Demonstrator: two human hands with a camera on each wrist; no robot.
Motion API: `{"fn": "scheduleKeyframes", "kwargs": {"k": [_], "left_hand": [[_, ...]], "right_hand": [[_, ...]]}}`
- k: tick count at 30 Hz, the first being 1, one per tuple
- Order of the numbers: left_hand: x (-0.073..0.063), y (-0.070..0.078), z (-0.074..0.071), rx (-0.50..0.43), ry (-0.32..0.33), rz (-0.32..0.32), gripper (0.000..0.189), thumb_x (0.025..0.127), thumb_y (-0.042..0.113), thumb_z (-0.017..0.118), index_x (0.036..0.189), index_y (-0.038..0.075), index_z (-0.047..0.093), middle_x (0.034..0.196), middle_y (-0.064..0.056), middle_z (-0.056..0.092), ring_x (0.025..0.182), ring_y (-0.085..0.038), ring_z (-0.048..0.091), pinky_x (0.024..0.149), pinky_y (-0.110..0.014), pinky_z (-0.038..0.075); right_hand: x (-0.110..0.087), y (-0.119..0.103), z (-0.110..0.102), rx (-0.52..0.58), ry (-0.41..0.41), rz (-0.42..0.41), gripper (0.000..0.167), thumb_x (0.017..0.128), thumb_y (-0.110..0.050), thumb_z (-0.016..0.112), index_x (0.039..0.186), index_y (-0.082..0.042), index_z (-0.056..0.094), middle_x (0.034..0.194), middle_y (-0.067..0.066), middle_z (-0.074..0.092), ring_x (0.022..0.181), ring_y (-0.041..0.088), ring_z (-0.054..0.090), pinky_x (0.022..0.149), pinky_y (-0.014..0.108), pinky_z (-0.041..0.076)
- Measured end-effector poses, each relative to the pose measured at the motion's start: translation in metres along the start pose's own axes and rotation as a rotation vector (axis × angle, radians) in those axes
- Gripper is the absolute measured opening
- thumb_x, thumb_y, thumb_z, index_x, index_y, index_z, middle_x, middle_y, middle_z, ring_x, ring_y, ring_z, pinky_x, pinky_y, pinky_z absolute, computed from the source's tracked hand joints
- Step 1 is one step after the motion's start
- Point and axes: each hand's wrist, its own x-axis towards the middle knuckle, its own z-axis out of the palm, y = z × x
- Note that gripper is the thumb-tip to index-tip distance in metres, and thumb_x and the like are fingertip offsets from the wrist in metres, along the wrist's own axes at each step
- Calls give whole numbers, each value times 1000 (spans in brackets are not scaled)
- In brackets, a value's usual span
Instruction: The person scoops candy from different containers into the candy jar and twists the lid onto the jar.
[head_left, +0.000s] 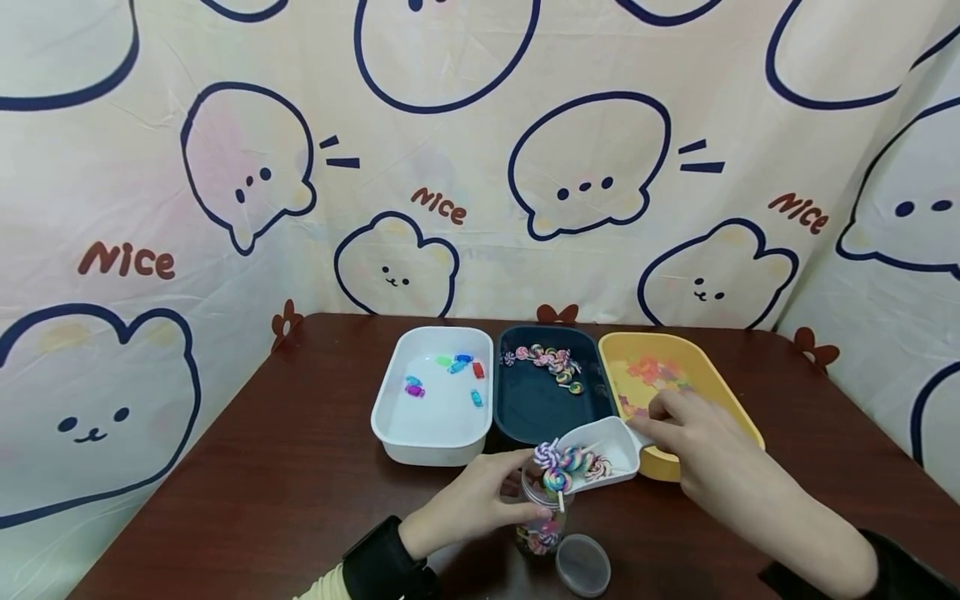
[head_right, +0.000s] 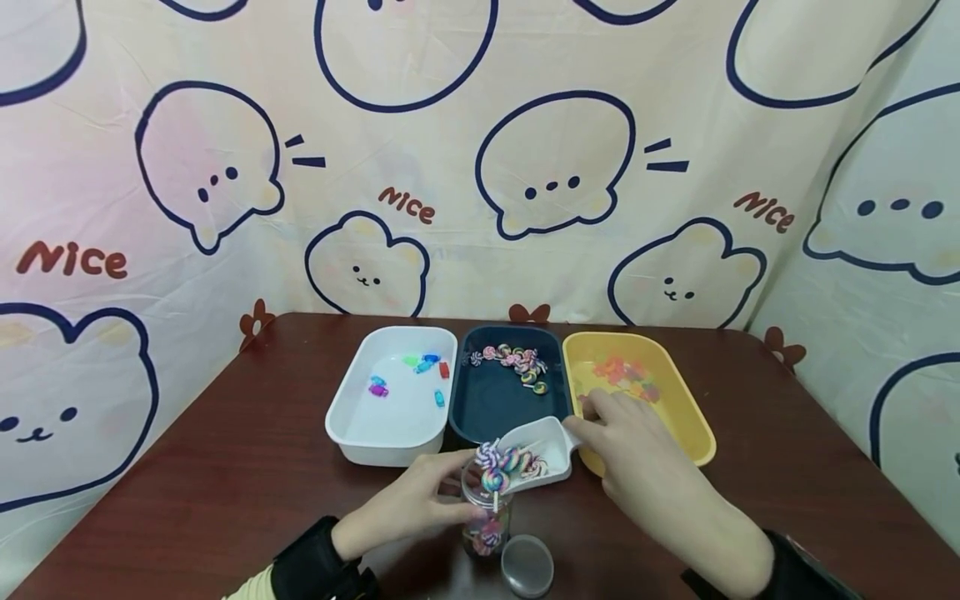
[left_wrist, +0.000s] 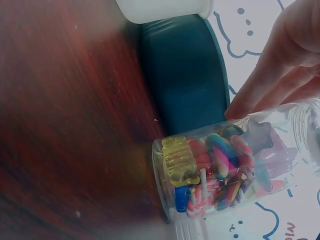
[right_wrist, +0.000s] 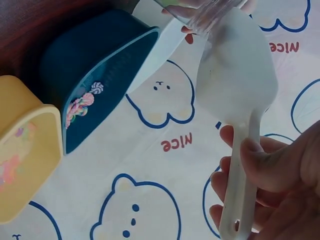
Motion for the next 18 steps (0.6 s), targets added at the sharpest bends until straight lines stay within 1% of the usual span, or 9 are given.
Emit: {"fn": "scheduleKeyframes", "kwargs": {"k": [3,6,11,18], "left_hand": [[0,0,0,-3,-1,-2,51,95,19,75,142,8,58,130,-10,69,107,-5,66,91,-19,57],[0,0,0,9,1,-1,51,95,19,75,142,7,58,131,-11,68,110,-6,66,92,-19,57],[0,1,0,21,4,-7,53,94,19,75,143,6,57,133,-12,68,112,-9,66,93,-21,57],[0,1,0,1,6,-10,52,94,18,75,142,6,58,133,-15,67,112,-12,67,92,-26,59]], "right_hand": [[1,-2,-1,-27,4,-2,43,69,14,83,103,-12,82,90,-1,58,81,14,49,65,29,47],[1,-4,-1,-46,-9,11,43,68,12,86,103,-13,82,90,-1,58,83,15,50,65,30,46],[2,-6,-3,-66,-20,18,44,68,11,87,103,-15,81,91,-1,59,85,16,52,66,32,47],[2,-7,-4,-78,-18,15,46,65,11,89,102,-15,81,91,-1,58,85,17,52,67,32,48]]}}
